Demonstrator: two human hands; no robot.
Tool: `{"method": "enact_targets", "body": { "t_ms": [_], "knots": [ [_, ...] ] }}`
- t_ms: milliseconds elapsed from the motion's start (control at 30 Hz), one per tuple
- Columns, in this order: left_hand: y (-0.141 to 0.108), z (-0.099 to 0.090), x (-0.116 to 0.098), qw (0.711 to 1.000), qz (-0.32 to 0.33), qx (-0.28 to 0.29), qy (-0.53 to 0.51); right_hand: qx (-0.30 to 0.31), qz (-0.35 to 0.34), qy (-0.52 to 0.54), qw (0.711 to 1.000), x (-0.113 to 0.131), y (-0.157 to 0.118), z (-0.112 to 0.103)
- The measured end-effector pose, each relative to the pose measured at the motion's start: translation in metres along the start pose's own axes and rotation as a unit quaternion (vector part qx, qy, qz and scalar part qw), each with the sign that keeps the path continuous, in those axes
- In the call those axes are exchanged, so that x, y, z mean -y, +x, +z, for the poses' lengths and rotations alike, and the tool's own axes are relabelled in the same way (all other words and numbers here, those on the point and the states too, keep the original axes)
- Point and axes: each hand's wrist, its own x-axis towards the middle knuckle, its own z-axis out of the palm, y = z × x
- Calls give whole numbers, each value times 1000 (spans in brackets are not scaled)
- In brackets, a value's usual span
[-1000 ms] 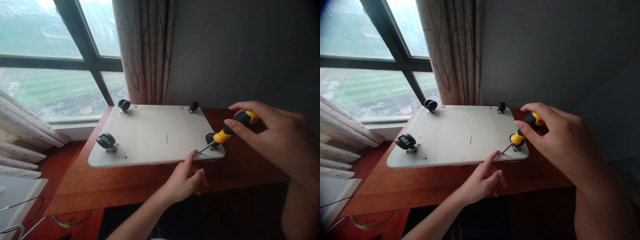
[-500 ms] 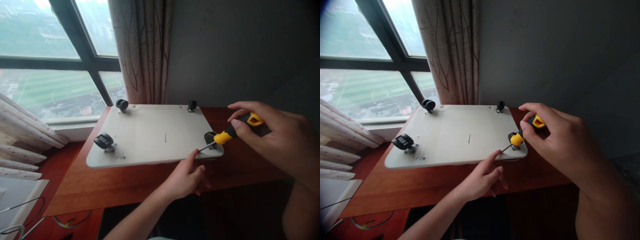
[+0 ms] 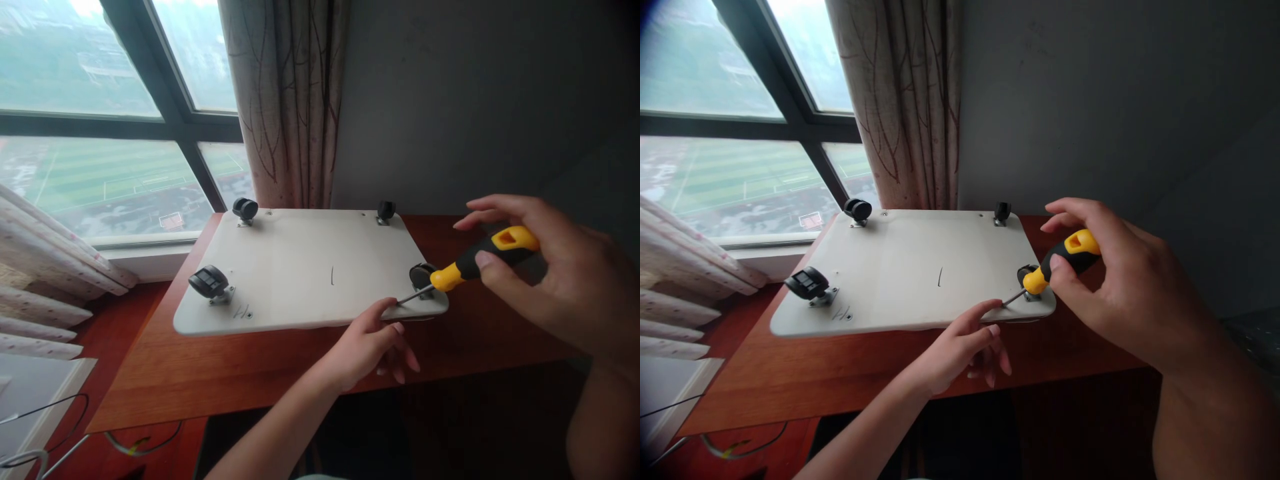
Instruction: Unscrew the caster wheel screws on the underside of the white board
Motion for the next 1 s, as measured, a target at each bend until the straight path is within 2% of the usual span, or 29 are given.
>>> {"method": "enact_targets", "body": {
  "t_ms": [100, 233, 300, 500, 667, 867, 1000],
  "knots": [
    [2, -2, 2, 999, -3, 4, -31, 11, -19, 13, 1000, 0, -1, 0],
    [2, -2, 3, 998, 1, 6, -62, -27, -7, -48, 998, 0, 1, 3],
    [1, -1, 2, 997, -1, 9, -79, -34, -6, -42, 998, -1, 1, 4],
    [0, -2, 1, 994, -12, 18, -103, 10, -22, 29, 999, -5, -2, 3],
    [0, -2, 1, 994, -9, 10, -110, -51, -3, -37, 998, -4, 0, 7],
    [-1, -1, -1, 992, -12, 15, -124, 12, -13, 44, 999, -8, 1, 4],
    [-2, 0, -2, 992, -7, 0, -129, -13, 18, 11, 1000, -9, -1, 5]
  ]
}}
